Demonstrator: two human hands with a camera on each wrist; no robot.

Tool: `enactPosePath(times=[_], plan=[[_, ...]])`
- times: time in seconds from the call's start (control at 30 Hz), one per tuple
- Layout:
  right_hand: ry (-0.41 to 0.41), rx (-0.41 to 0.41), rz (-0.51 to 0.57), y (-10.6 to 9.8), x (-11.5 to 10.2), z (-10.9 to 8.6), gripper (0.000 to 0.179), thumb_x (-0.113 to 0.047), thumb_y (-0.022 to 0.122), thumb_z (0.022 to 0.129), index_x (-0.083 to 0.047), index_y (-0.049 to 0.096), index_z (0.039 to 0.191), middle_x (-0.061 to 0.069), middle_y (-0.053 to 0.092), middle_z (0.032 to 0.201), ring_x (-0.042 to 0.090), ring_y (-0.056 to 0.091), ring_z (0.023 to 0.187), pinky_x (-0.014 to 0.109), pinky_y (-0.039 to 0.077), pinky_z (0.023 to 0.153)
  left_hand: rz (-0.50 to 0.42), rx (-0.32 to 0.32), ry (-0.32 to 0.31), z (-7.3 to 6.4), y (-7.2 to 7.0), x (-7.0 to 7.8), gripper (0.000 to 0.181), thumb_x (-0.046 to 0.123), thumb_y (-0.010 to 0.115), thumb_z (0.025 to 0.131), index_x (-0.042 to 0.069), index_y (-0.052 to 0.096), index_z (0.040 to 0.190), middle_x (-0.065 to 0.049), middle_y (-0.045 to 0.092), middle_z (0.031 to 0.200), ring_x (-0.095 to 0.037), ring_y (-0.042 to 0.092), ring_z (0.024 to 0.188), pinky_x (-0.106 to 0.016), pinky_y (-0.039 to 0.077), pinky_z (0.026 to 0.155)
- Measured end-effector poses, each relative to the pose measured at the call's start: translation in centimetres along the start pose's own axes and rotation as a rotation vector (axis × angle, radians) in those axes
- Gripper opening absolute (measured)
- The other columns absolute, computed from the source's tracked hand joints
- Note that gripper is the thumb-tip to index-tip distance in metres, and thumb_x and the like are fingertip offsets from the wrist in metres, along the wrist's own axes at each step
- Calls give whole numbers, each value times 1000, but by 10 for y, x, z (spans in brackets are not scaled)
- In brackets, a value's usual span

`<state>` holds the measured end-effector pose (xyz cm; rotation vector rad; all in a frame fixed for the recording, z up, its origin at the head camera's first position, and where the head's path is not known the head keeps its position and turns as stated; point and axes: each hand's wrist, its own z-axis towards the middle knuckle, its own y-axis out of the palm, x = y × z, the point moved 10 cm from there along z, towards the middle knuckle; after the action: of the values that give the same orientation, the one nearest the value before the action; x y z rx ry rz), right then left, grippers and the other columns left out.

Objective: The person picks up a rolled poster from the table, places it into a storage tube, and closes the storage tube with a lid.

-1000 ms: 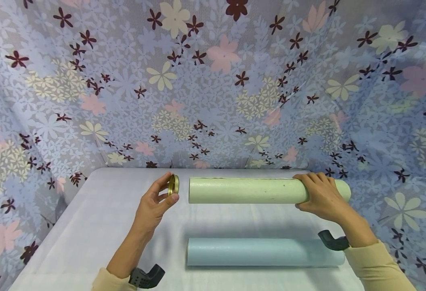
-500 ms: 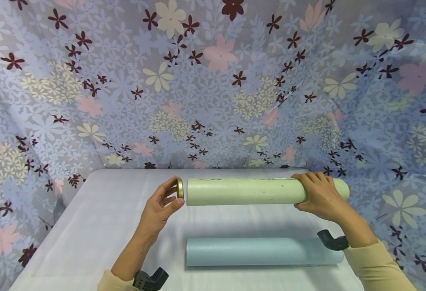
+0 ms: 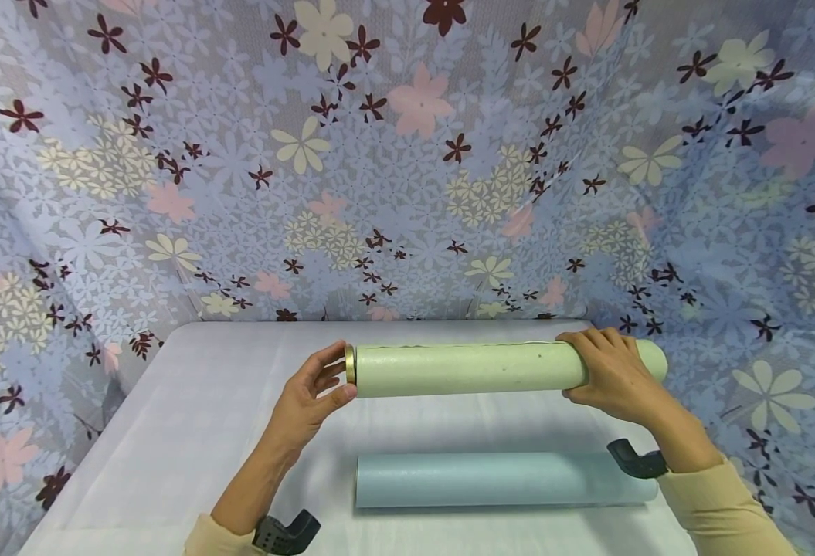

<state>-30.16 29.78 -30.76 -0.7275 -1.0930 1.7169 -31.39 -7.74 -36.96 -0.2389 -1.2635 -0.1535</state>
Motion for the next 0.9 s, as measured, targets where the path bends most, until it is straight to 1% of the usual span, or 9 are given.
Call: enactPosePath(times=[0.07,0.13,0.2,0.3,0.37,0.53,0.73,0.83,0.9], plan=[[-3,4,0,0,0,0,77,-24,87,56,-11,52,123,15,59,115,38,47,103,53,32,81,5,-6,4,0,1,0,64,13,68,86,20,39,143,1,40,147,-16,44,131,-16,40,99],[-4,7,0,0,0,0,77,-24,87,56,-11,52,123,15,59,115,38,47,102,53,32,81,13,-13,5,0,2,1,64,13,68,86,19,39,143,2,40,147,-13,46,130,-23,40,102],[-6,7,-1,0,0,0,77,-24,87,56,-11,52,123,15,59,115,38,47,102,53,32,80,15,-20,9,0,3,1,64,13,68,86,17,38,143,2,40,147,-12,46,129,-34,38,107],[-4,4,0,0,0,0,77,-25,88,55,-11,52,123,15,59,115,38,47,103,52,32,80,18,-24,14,0,4,2,64,13,68,86,14,38,143,1,41,147,-16,46,131,-47,33,109],[0,-1,3,0,0,-1,77,-25,88,56,-12,52,123,15,59,116,38,47,103,52,32,81,16,-25,17,0,5,2,65,12,68,86,12,37,143,-1,41,147,-21,45,132,-51,31,109],[5,-9,6,2,1,-1,77,-25,88,56,-12,53,123,15,59,116,38,47,103,52,32,81,31,-35,6,0,6,0,64,14,68,86,15,38,143,-2,41,147,-25,43,133,-50,33,108],[-1,-10,8,3,2,-2,76,-25,88,56,-12,53,123,14,59,115,37,47,103,52,32,81,52,-83,-22,-3,5,-2,61,19,65,89,21,37,144,0,41,147,-23,43,134,-46,36,108],[-7,-5,5,3,1,-1,75,-25,87,56,-12,54,122,14,59,114,37,47,103,52,32,81,73,-110,-15,-4,4,-1,59,20,64,90,22,38,143,0,42,146,-24,44,133,-47,37,107],[-11,-3,5,2,0,-1,75,-24,87,56,-12,54,122,13,59,114,37,47,102,52,32,81,95,-122,6,-4,3,2,58,20,64,90,22,40,143,-2,44,144,-25,46,131,-44,38,107]])
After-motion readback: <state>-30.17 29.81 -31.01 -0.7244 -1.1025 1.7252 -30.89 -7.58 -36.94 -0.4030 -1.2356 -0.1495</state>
